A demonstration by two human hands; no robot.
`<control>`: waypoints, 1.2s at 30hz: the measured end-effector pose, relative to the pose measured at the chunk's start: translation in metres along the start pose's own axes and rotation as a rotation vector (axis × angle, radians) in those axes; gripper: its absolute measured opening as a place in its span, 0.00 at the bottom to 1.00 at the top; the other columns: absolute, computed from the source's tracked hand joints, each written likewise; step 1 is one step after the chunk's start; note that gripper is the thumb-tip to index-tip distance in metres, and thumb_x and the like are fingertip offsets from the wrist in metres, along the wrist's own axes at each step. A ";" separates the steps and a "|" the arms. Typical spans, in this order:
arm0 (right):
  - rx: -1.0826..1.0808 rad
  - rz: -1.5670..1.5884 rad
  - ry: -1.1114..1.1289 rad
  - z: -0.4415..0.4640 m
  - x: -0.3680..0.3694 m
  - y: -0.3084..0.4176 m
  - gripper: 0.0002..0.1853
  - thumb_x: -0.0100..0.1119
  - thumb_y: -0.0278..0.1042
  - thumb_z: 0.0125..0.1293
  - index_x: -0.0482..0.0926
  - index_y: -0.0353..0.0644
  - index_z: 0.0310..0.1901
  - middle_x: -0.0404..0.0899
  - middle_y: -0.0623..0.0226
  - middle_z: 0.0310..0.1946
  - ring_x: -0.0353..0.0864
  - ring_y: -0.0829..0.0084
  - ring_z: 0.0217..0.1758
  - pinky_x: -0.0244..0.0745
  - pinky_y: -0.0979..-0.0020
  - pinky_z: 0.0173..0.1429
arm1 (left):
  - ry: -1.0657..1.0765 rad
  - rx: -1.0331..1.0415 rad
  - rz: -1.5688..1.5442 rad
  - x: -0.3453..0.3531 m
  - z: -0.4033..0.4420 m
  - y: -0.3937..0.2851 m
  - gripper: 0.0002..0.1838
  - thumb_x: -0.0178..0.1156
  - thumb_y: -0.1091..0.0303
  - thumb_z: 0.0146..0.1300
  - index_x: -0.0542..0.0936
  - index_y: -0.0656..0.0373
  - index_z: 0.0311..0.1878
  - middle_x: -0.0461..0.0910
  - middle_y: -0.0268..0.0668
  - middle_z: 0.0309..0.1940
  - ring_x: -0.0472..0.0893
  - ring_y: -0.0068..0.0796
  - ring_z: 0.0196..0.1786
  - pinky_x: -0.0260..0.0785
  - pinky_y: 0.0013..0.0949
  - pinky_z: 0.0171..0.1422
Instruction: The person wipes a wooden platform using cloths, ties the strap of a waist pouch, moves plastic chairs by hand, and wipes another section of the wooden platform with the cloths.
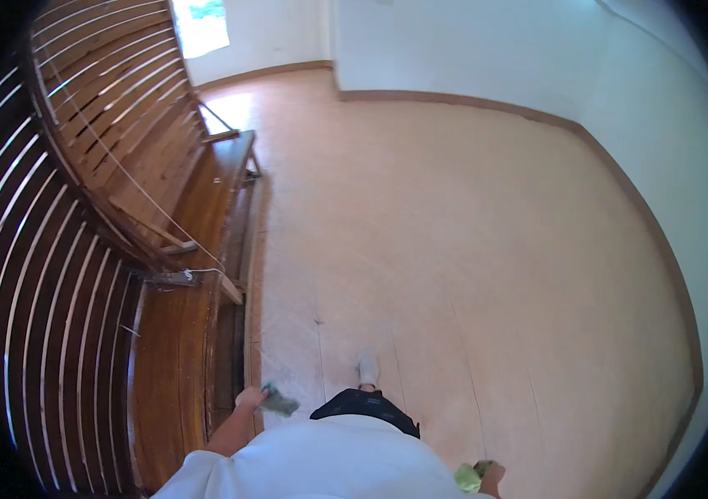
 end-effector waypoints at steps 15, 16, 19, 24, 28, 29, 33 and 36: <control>-1.122 -0.420 0.269 0.116 0.458 0.568 0.23 0.50 0.44 0.62 0.75 0.24 0.37 0.75 0.34 0.34 0.75 0.38 0.42 0.67 0.48 0.48 | -0.014 -0.442 -0.513 -0.099 0.155 -0.053 0.31 0.63 0.43 0.49 0.83 0.65 0.42 0.82 0.50 0.41 0.83 0.42 0.44 0.73 0.39 0.47; -1.140 -0.423 0.271 0.114 0.474 0.602 0.23 0.50 0.44 0.62 0.75 0.24 0.37 0.75 0.34 0.34 0.75 0.38 0.42 0.67 0.48 0.48 | 0.012 -0.410 -0.515 -0.098 0.173 -0.066 0.31 0.63 0.43 0.49 0.83 0.65 0.42 0.83 0.50 0.40 0.83 0.42 0.43 0.73 0.39 0.47; -0.990 -0.572 0.424 0.105 0.518 0.684 0.27 0.46 0.47 0.66 0.75 0.24 0.49 0.76 0.36 0.46 0.75 0.42 0.53 0.66 0.51 0.59 | 0.136 -0.371 -0.463 -0.102 0.241 -0.105 0.30 0.63 0.43 0.49 0.83 0.64 0.40 0.83 0.49 0.38 0.82 0.42 0.42 0.73 0.39 0.46; -0.839 -0.847 0.297 0.150 0.573 0.706 0.32 0.43 0.56 0.67 0.78 0.25 0.41 0.77 0.35 0.44 0.74 0.45 0.54 0.65 0.51 0.60 | 0.285 -0.305 -0.365 -0.188 0.407 -0.187 0.29 0.63 0.43 0.48 0.84 0.63 0.38 0.83 0.48 0.35 0.82 0.41 0.39 0.73 0.39 0.44; -0.743 -0.866 0.323 0.129 0.622 0.780 0.31 0.44 0.55 0.66 0.79 0.25 0.40 0.77 0.36 0.43 0.75 0.45 0.52 0.66 0.50 0.57 | 0.202 -0.113 -0.367 -0.303 0.553 -0.274 0.28 0.63 0.41 0.46 0.84 0.61 0.35 0.83 0.47 0.32 0.81 0.40 0.35 0.72 0.39 0.42; -0.735 -0.856 0.326 0.121 0.636 0.804 0.31 0.44 0.55 0.66 0.79 0.26 0.40 0.78 0.36 0.42 0.75 0.44 0.52 0.66 0.50 0.57 | 0.173 -0.035 -0.374 -0.336 0.594 -0.299 0.28 0.64 0.40 0.46 0.84 0.60 0.33 0.83 0.47 0.30 0.80 0.40 0.34 0.72 0.39 0.41; -0.723 -0.817 0.328 0.107 0.705 0.891 0.30 0.45 0.54 0.66 0.79 0.26 0.39 0.78 0.37 0.41 0.76 0.44 0.50 0.68 0.50 0.55 | 0.057 0.138 -0.171 -0.436 0.732 -0.372 0.29 0.59 0.38 0.50 0.84 0.60 0.34 0.83 0.48 0.33 0.82 0.43 0.35 0.72 0.41 0.41; -0.724 -0.808 0.341 0.108 0.768 0.949 0.29 0.46 0.54 0.65 0.79 0.26 0.38 0.78 0.38 0.40 0.77 0.44 0.48 0.68 0.50 0.53 | 0.070 0.125 -0.209 -0.509 0.799 -0.416 0.29 0.59 0.38 0.53 0.84 0.60 0.34 0.83 0.50 0.34 0.82 0.47 0.36 0.72 0.44 0.41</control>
Point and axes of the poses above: each hand's wrist, its own z-axis towards the middle knuckle, its own x-axis out of the palm, y = z × x, the point moved 1 cm from there along z, towards the middle knuckle
